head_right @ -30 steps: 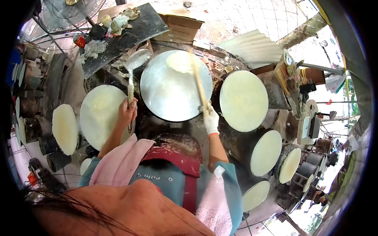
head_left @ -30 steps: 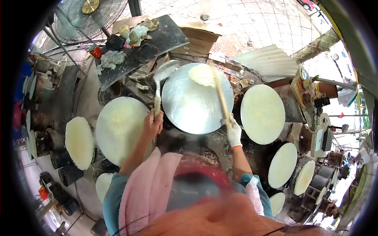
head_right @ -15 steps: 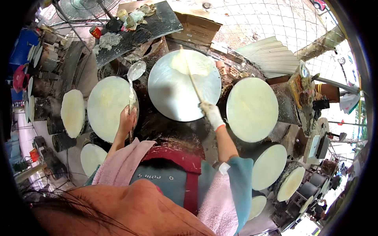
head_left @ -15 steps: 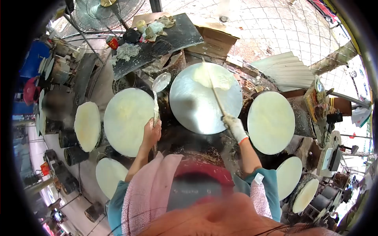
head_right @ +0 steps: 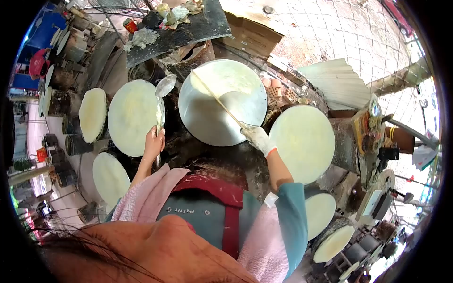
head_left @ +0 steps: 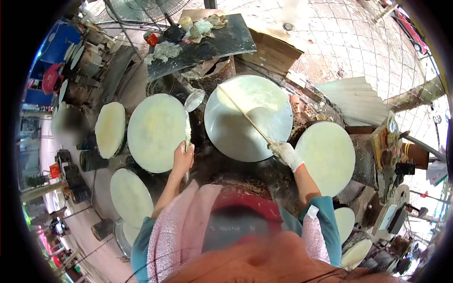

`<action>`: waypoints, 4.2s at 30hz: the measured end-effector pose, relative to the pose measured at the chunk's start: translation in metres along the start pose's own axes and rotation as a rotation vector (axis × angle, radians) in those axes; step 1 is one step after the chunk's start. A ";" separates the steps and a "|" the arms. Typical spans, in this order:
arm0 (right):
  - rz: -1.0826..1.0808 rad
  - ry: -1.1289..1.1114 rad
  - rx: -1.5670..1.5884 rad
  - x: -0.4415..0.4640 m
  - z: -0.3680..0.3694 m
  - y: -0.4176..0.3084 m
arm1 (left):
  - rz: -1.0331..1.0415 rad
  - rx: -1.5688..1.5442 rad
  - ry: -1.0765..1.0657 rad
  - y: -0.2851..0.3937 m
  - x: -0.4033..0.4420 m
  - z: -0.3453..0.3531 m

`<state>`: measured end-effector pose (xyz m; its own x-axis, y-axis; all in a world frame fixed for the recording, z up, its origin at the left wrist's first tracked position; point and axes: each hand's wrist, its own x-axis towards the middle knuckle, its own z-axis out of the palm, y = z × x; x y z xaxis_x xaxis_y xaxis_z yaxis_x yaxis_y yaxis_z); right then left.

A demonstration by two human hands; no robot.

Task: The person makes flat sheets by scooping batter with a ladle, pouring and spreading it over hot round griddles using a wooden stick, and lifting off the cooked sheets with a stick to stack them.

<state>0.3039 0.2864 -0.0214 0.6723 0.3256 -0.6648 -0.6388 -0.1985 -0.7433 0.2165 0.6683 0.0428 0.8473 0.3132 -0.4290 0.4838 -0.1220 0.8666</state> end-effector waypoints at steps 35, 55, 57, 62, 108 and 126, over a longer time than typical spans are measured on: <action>0.107 -0.311 -0.461 0.043 -0.056 -0.015 | 0.186 1.130 -0.049 -0.045 0.019 -0.001; -0.048 0.269 0.468 0.080 0.314 0.059 | 0.520 0.230 -0.087 -0.058 -0.044 -0.118; -0.146 0.643 0.138 0.103 0.318 0.099 | 0.494 0.247 -0.100 -0.070 -0.044 -0.133; -0.091 0.858 0.114 0.045 0.275 0.117 | 0.424 0.188 -0.138 -0.103 -0.049 -0.153; -0.234 0.701 -0.795 -0.035 0.031 0.136 | 0.079 0.085 0.030 -0.041 -0.131 0.015; -0.843 0.814 -0.241 0.009 0.025 0.087 | -0.011 0.015 0.038 -0.019 -0.140 0.027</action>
<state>0.2451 0.2955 -0.0900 0.9409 -0.2271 0.2514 0.1453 -0.3999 -0.9050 0.0949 0.6016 0.0797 0.8333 0.3499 -0.4280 0.4963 -0.1326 0.8579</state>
